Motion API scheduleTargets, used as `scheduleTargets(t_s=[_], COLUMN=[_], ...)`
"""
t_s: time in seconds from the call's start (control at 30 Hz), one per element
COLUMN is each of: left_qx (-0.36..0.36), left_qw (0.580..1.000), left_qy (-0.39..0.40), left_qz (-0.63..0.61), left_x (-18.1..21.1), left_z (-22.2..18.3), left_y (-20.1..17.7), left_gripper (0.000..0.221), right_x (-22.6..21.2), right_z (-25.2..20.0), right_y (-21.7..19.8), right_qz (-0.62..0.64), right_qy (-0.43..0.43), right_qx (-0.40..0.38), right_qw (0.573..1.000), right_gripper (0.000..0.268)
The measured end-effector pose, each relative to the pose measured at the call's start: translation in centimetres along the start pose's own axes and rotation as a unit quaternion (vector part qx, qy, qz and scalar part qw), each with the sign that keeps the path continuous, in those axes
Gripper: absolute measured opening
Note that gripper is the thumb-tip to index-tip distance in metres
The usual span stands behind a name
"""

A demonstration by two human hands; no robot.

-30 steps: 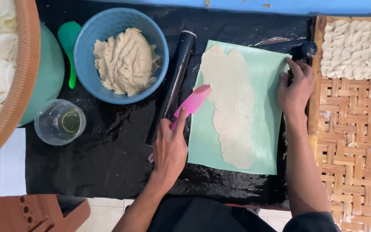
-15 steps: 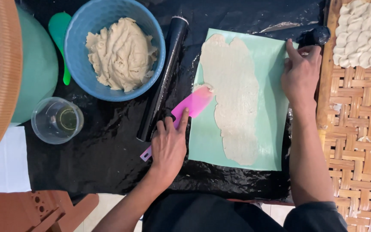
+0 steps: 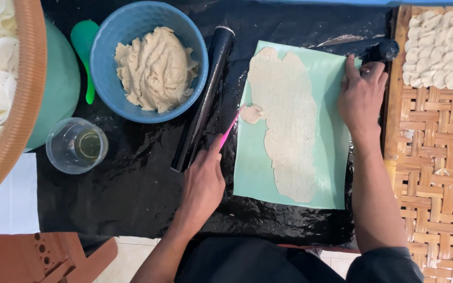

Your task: Rolling out dough and cutting out shapes to make krupuk crackers.

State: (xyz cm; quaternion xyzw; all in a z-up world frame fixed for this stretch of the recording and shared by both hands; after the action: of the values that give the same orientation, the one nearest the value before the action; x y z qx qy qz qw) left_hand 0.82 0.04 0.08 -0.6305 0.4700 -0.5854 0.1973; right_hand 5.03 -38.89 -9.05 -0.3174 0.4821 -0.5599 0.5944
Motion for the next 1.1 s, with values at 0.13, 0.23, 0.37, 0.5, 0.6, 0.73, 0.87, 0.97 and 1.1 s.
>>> scheduleTargets(t_s=[0.13, 0.23, 0.37, 0.5, 0.6, 0.73, 0.87, 0.97, 1.1], left_qx=[0.018, -0.001, 0.009, 0.025, -0.008, -0.034, 0.037, 0.019, -0.044], left_qw=[0.998, 0.999, 0.999, 0.999, 1.0, 0.999, 0.994, 0.99, 0.979], left_qy=[0.015, -0.003, -0.002, 0.025, -0.002, -0.008, 0.058, 0.058, 0.044], left_qz=[-0.056, -0.047, -0.044, -0.031, -0.03, 0.006, 0.087, 0.128, 0.192], left_x=[-0.3, -0.3, -0.3, -0.5, 0.8, 1.8, 1.6, 1.5, 1.2], left_z=[0.5, 0.7, 0.9, 1.1, 1.3, 1.1, 0.7, 0.9, 1.1], left_y=[1.3, 1.3, 1.3, 2.2, 1.4, 1.0, 2.1, 3.0, 4.6], left_gripper=[0.05, 0.051, 0.053, 0.052, 0.049, 0.059, 0.068, 0.075, 0.079], right_x=[0.3, 0.2, -0.3, -0.5, -0.4, -0.4, -0.7, -0.9, -1.0], right_z=[-0.5, -0.3, -0.3, -0.3, -0.3, -0.2, -0.3, -0.1, -0.2], right_y=[0.0, 0.1, -0.1, -0.2, -0.1, -0.3, -0.5, -0.5, -0.6], right_qz=[-0.008, -0.007, -0.014, -0.021, -0.011, -0.038, -0.01, -0.019, -0.025], right_qy=[-0.01, -0.011, -0.004, 0.001, -0.002, -0.01, 0.004, 0.0, 0.001], right_qx=[0.003, 0.002, 0.0, 0.0, 0.001, -0.001, -0.005, -0.01, -0.012], right_qw=[1.0, 1.0, 1.0, 1.0, 1.0, 0.999, 1.0, 1.0, 1.0], right_gripper=[0.041, 0.038, 0.041, 0.042, 0.042, 0.041, 0.043, 0.044, 0.048])
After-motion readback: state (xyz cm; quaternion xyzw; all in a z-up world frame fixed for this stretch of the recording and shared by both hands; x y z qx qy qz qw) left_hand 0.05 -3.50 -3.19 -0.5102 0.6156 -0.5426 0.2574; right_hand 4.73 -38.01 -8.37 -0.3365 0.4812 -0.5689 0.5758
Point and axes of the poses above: each hand's wrist, its own z-axis towards the middle knuckle, its own y-axis out of the palm, x = y × z, the point moved 1 cm from there along z, towards the middle knuckle, and after that the axes turned 7 degrees about z, right-handed, at the moved point
